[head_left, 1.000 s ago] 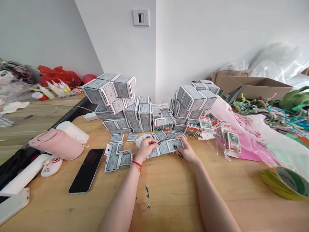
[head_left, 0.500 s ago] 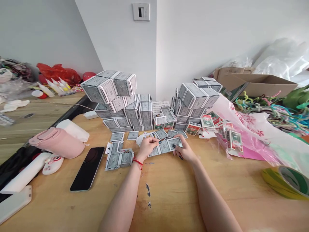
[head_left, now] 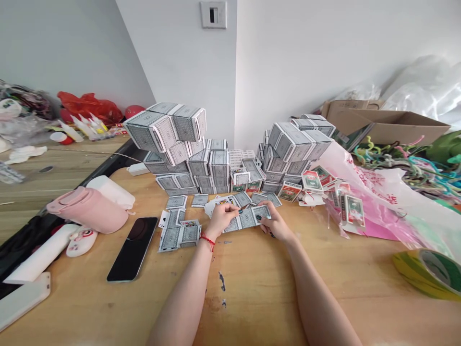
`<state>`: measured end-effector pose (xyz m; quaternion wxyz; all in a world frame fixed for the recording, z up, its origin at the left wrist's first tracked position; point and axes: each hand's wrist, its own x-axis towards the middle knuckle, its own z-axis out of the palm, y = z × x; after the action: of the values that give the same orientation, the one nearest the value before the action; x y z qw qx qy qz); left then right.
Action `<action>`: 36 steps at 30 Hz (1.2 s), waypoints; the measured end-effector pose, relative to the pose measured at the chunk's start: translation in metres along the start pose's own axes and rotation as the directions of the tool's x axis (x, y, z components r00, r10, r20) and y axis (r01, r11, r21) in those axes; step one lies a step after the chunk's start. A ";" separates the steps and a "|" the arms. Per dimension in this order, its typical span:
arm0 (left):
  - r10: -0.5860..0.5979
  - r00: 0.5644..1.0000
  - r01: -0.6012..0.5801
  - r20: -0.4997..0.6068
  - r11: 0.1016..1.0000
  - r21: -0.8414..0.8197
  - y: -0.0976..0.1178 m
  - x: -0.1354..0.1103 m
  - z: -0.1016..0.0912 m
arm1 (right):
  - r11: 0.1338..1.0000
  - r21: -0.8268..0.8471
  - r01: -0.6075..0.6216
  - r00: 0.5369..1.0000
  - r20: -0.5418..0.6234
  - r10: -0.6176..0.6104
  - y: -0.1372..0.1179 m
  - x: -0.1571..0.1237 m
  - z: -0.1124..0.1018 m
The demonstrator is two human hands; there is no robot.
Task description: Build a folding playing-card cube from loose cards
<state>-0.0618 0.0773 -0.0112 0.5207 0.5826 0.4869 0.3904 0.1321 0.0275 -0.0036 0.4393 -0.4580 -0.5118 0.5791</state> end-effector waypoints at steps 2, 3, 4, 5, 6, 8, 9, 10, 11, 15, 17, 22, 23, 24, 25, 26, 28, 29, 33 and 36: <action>0.006 1.000 -0.006 0.002 1.000 0.006 0.000 0.000 0.000 | 1.000 0.000 0.009 1.000 -0.015 -0.009 -0.002 0.000 0.002; 0.008 1.000 -0.008 0.002 1.000 0.008 -0.001 0.000 0.001 | 1.000 0.003 0.014 1.000 -0.021 -0.014 -0.002 0.000 0.003; 0.010 1.000 -0.010 0.001 1.000 0.009 -0.001 0.000 0.001 | 1.000 0.008 0.019 0.999 -0.026 -0.019 -0.003 0.000 0.004; 0.011 1.000 -0.011 0.000 1.000 0.010 -0.001 0.000 0.001 | 1.000 0.013 0.022 0.999 -0.028 -0.022 -0.003 0.000 0.004; 0.011 1.000 -0.011 0.000 1.000 0.011 0.000 0.000 0.001 | 1.000 0.016 0.025 0.999 -0.026 -0.024 -0.003 0.001 0.004; 0.013 1.000 -0.013 0.001 1.000 0.014 0.000 0.000 0.001 | 1.000 0.020 0.025 1.000 -0.017 -0.025 -0.001 0.002 0.003; 0.013 1.000 -0.013 0.001 1.000 0.016 0.000 0.000 0.001 | 1.000 0.020 0.023 1.000 -0.012 -0.023 0.000 0.002 0.002; 0.013 1.000 -0.013 0.003 1.000 0.018 0.000 0.000 0.001 | 1.000 0.020 0.022 1.000 -0.008 -0.021 0.001 0.003 0.001; 0.013 1.000 -0.013 0.004 1.000 0.020 0.000 0.000 0.001 | 1.000 0.019 0.020 1.000 -0.004 -0.020 0.002 0.003 0.001; 0.016 1.000 -0.016 0.009 1.000 0.021 0.001 -0.001 0.002 | 1.000 0.006 0.026 1.000 -0.001 -0.026 0.001 0.003 0.001; 0.015 1.000 -0.015 0.008 1.000 0.020 0.002 -0.001 0.003 | 1.000 0.011 0.028 1.000 -0.004 -0.028 0.000 0.002 0.003; 0.010 1.000 -0.010 0.013 1.000 0.003 0.003 -0.002 0.005 | 1.000 0.025 0.018 1.000 -0.012 -0.018 -0.001 0.002 0.004; 0.012 1.000 -0.012 0.015 1.000 0.000 0.003 -0.002 0.005 | 1.000 0.021 0.021 1.000 -0.009 -0.021 0.000 0.002 0.003; 0.016 1.000 -0.016 0.018 1.000 -0.003 0.003 -0.002 0.005 | 1.000 0.017 0.025 1.000 -0.005 -0.025 0.001 0.003 0.002; 0.020 1.000 -0.020 0.023 1.000 -0.007 0.002 -0.002 0.006 | 0.999 0.013 0.029 1.000 -0.002 -0.029 0.003 0.003 0.001; 0.019 0.999 -0.019 0.027 1.000 -0.014 0.002 -0.002 0.007 | 0.999 0.009 0.033 0.999 -0.007 -0.033 0.005 0.004 0.000; 0.007 1.000 -0.006 0.028 0.999 -0.034 0.001 -0.001 0.010 | 0.999 -0.007 0.038 0.997 -0.063 -0.039 0.009 0.006 -0.001; 0.004 1.000 -0.003 0.027 0.999 -0.044 0.000 -0.001 0.012 | 0.999 -0.023 0.045 0.992 -0.117 -0.047 0.011 0.008 0.000; 0.098 0.993 -0.101 -0.068 0.994 -0.035 0.001 -0.003 0.020 | 0.945 -0.290 0.148 0.843 -0.462 -0.274 0.016 0.012 0.003; 0.202 0.959 -0.207 -0.199 0.978 -0.006 0.003 -0.007 0.025 | 0.741 -0.659 0.131 0.589 -0.549 -0.593 0.017 0.013 0.006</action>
<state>-0.0392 0.0653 -0.0119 0.4343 0.5811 0.4681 0.5046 0.1231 0.0381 -0.0214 0.5668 -0.6344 -0.5218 0.0630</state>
